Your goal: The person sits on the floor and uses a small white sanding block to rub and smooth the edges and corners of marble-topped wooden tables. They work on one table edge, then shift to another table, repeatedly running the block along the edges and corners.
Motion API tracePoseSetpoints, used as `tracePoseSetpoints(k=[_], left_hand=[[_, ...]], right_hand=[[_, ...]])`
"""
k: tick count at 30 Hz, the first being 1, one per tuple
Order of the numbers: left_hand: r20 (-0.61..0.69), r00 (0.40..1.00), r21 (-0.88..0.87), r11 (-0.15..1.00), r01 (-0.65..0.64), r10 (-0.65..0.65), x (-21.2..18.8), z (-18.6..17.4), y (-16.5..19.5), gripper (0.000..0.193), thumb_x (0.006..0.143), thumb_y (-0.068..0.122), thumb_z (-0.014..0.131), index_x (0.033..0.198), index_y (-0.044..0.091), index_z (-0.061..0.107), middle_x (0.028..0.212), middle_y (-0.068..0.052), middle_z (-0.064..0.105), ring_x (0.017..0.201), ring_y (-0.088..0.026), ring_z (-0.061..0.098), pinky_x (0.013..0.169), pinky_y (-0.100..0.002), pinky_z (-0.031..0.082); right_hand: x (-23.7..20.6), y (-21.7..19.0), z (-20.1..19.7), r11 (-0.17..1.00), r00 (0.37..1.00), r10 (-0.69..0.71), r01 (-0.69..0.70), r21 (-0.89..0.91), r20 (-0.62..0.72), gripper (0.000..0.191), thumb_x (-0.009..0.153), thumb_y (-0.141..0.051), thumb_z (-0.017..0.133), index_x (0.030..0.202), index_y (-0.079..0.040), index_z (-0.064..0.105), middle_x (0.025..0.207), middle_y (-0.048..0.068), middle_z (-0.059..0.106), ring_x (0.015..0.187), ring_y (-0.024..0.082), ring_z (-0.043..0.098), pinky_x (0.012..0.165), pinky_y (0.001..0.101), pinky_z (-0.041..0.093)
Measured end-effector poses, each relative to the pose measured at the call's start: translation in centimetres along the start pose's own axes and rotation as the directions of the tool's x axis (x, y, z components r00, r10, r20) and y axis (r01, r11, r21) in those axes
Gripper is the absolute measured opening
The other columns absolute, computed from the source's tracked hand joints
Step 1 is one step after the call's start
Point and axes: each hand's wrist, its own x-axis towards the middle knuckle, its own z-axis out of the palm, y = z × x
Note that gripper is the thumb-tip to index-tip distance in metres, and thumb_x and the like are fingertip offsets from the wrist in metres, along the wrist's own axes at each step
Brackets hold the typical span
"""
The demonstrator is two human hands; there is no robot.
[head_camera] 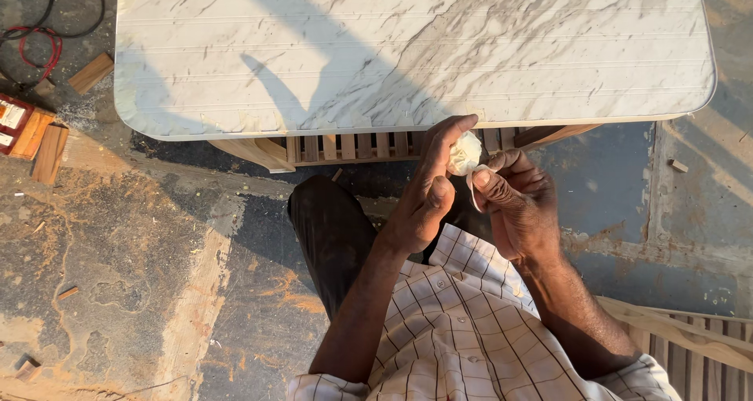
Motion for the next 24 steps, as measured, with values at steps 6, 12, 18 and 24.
tracePoseSetpoints(k=[6,12,18,24], left_hand=[[-0.041,0.998,0.065,0.996,0.059,-0.057,0.0,1.4,-0.7,0.089,0.097,0.054,0.065,0.16,0.001,0.031,0.159,-0.016,0.035,0.14,-0.024,0.042,0.113,-0.041,0.042],[-0.069,0.997,0.057,0.998,-0.018,0.022,-0.8,0.5,-2.5,0.058,0.107,0.034,0.068,0.151,0.001,0.051,0.147,-0.014,0.058,0.128,-0.019,0.062,0.105,-0.032,0.058],[-0.254,0.967,-0.106,0.994,-0.026,-0.001,-1.9,0.7,-5.2,0.064,0.117,0.057,0.045,0.135,-0.001,0.068,0.114,-0.011,0.074,0.103,-0.014,0.07,0.092,-0.029,0.058],[-0.154,0.942,-0.55,0.818,0.17,-0.299,-1.4,-0.1,-4.3,0.085,0.109,0.058,0.05,0.17,0.007,0.021,0.1,-0.017,0.075,0.091,-0.02,0.073,0.083,-0.031,0.059]], right_hand=[[0.6,1.1,-0.9,0.996,0.998,-0.062,0.06,-0.061,-0.032,0.018,0.097,-0.012,0.08,0.105,-0.005,0.065,0.091,0.003,0.068,0.074,0.01,0.061,0.065,0.0251,0.05],[0.6,1.3,-1.3,0.999,0.999,-0.042,0.042,0.007,-0.011,0.017,0.101,-0.018,0.078,0.105,-0.005,0.067,0.092,0.004,0.069,0.078,0.011,0.063,0.069,0.0269,0.052],[-1.1,3.1,-0.4,0.994,0.995,-0.094,0.095,-0.047,0.016,0.019,0.1,-0.021,0.077,0.106,-0.007,0.067,0.101,0.004,0.069,0.088,0.012,0.063,0.075,0.0273,0.053],[-1.5,2.0,2.0,0.827,0.931,-0.313,0.364,-0.429,0.186,0.071,0.091,-0.029,0.084,0.145,-0.01,0.042,0.123,0.006,0.06,0.111,0.018,0.063,0.098,0.0321,0.055]])
